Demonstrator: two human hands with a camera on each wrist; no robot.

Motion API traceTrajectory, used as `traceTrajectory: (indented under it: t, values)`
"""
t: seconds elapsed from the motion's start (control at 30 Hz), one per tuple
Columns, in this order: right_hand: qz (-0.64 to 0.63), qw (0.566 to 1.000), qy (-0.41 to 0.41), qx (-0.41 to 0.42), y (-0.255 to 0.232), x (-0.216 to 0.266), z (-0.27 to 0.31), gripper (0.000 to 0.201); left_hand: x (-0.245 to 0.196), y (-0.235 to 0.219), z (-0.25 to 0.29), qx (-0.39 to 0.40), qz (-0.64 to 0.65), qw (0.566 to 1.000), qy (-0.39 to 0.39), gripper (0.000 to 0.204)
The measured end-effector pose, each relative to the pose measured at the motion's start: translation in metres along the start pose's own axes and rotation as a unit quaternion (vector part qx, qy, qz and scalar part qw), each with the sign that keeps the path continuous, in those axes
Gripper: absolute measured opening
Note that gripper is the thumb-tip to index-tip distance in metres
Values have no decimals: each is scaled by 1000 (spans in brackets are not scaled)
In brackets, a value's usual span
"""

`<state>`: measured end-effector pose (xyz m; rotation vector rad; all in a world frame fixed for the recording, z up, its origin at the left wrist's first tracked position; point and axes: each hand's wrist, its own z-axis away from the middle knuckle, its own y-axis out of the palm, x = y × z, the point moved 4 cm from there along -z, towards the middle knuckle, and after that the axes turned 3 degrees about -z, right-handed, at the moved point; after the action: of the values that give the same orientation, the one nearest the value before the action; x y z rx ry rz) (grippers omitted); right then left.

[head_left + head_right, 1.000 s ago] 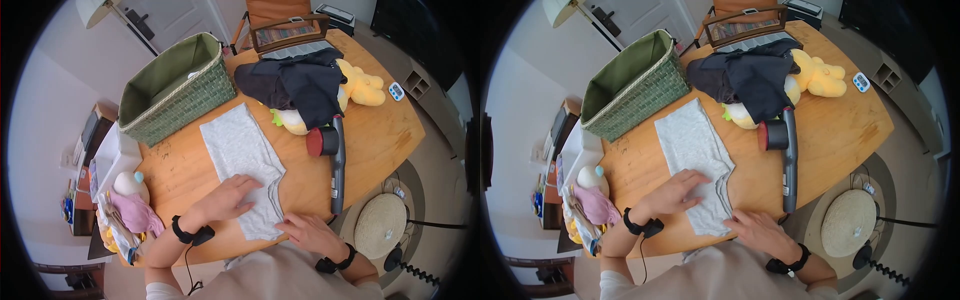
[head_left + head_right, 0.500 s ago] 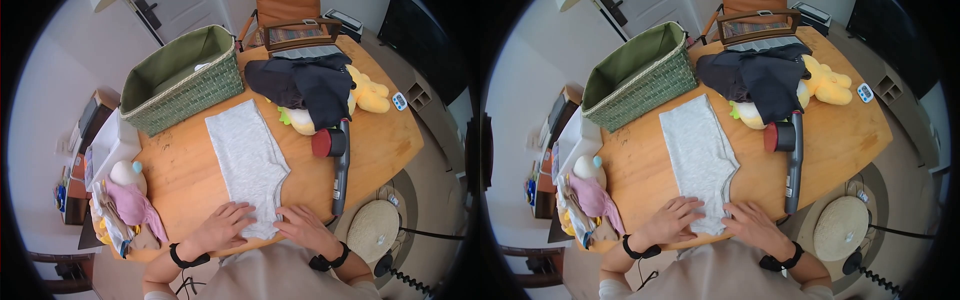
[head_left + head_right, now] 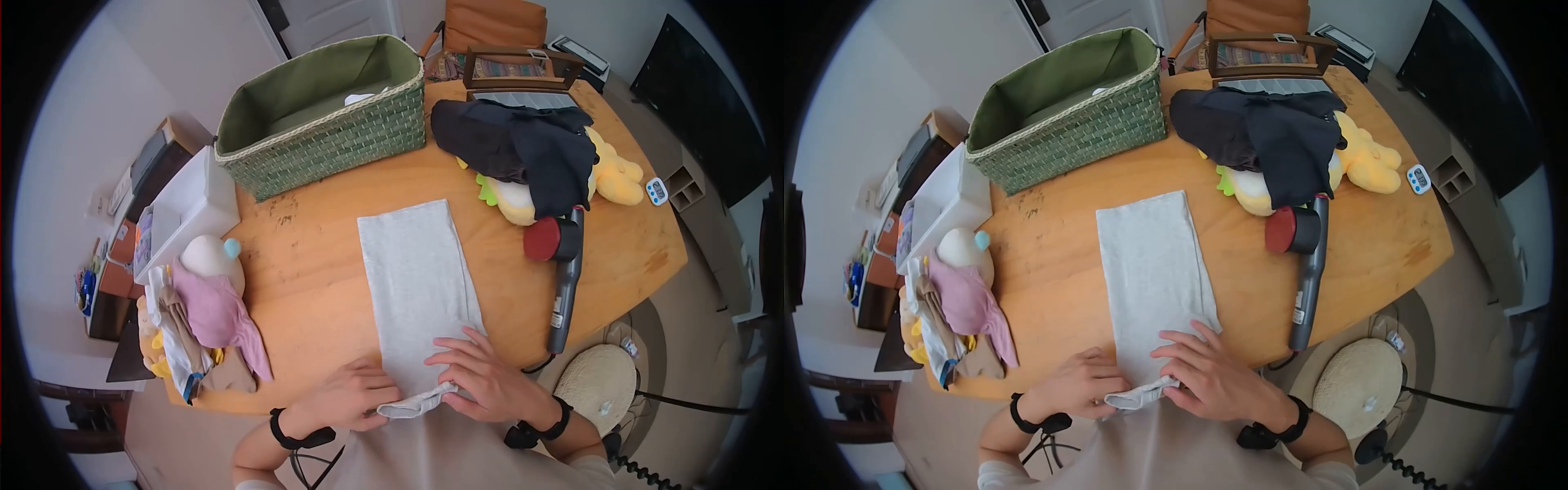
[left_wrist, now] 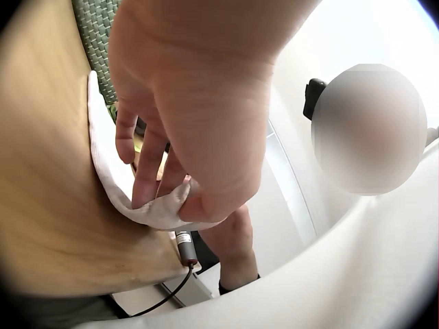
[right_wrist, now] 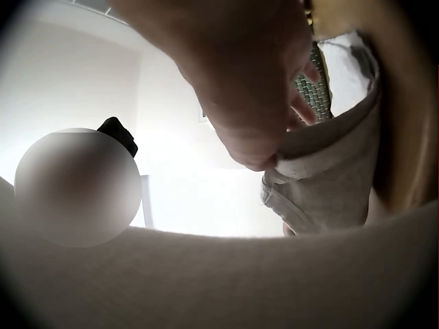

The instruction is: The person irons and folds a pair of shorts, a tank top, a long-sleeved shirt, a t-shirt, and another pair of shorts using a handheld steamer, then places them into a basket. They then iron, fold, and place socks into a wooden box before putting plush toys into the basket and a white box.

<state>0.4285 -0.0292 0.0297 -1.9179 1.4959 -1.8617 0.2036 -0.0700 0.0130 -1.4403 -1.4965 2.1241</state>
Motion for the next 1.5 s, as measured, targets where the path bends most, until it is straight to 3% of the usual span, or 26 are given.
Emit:
traceTrajectory:
  t: [0.1, 0.17, 0.27, 0.47, 0.6, 0.67, 0.7, 0.77, 0.8, 0.87, 0.9, 0.97, 1.07, 1.1, 1.17, 1.2, 1.27, 1.3, 1.37, 1.5]
  values:
    - [-7, 996, 63, 57, 3, -2, 6, 43, 0, 4, 6, -17, 23, 1000, 8, 25]
    - [34, 985, 130, 110, 13, -15, 15, 58, 2, 7, 8, 15, 12, 1000, -1, 26]
    - [85, 975, 122, 166, 18, -18, 19, 72, 1, 11, 7, -19, 25, 1000, 3, 23]
    - [153, 966, 160, 131, 24, -17, 22, 80, 3, 12, 4, -22, 96, 995, -9, 27]
    - [139, 977, 142, 70, 36, -21, 26, 67, 8, 6, 3, -74, 189, 979, 24, 23]
    - [141, 984, 101, 28, 38, -25, 29, 46, 15, 8, 6, -92, 299, 949, -40, 20]
    - [141, 984, 103, 29, 39, -26, 29, 46, 16, 9, 7, -91, 301, 949, -39, 20]
    - [111, 990, 79, -26, 36, -26, 26, 29, 23, 16, 8, -60, 469, 875, -107, 16]
    - [111, 990, 80, -26, 38, -28, 25, 29, 27, 20, 9, -59, 470, 874, -106, 16]
    - [64, 990, 107, -63, 38, -33, 25, 24, 38, 29, 8, -90, 604, 778, -151, 20]
    - [64, 990, 107, -63, 38, -34, 23, 24, 38, 32, 8, -89, 604, 777, -151, 20]
    - [46, 988, 125, -75, 34, -37, 19, 19, 45, 36, 7, -162, 670, 649, -322, 29]
    - [75, 986, 132, -72, 35, -36, 14, 16, 52, 41, 6, -149, 685, 628, -339, 39]
    - [74, 986, 132, -72, 35, -34, 11, 16, 54, 46, 6, -149, 685, 628, -340, 39]
    - [18, 975, 216, -53, 36, -35, 7, 33, 49, 41, 1, -157, 529, 798, -243, 41]
    - [18, 975, 216, -53, 34, -32, 5, 33, 48, 38, 4, -157, 529, 798, -243, 41]
    - [-22, 975, 221, -11, 33, -28, 1, 63, 34, 21, 5, -5, 385, 861, -332, 31]
    - [-23, 975, 221, -10, 33, -30, -1, 63, 34, 23, 4, -5, 386, 861, -333, 31]
    - [67, 985, 153, 42, 37, -26, -7, 88, 31, 20, -2, -92, 408, 879, -227, 18]
    - [87, 989, 112, 38, 39, -21, -12, 97, 37, 25, -4, -107, 398, 892, -185, 22]
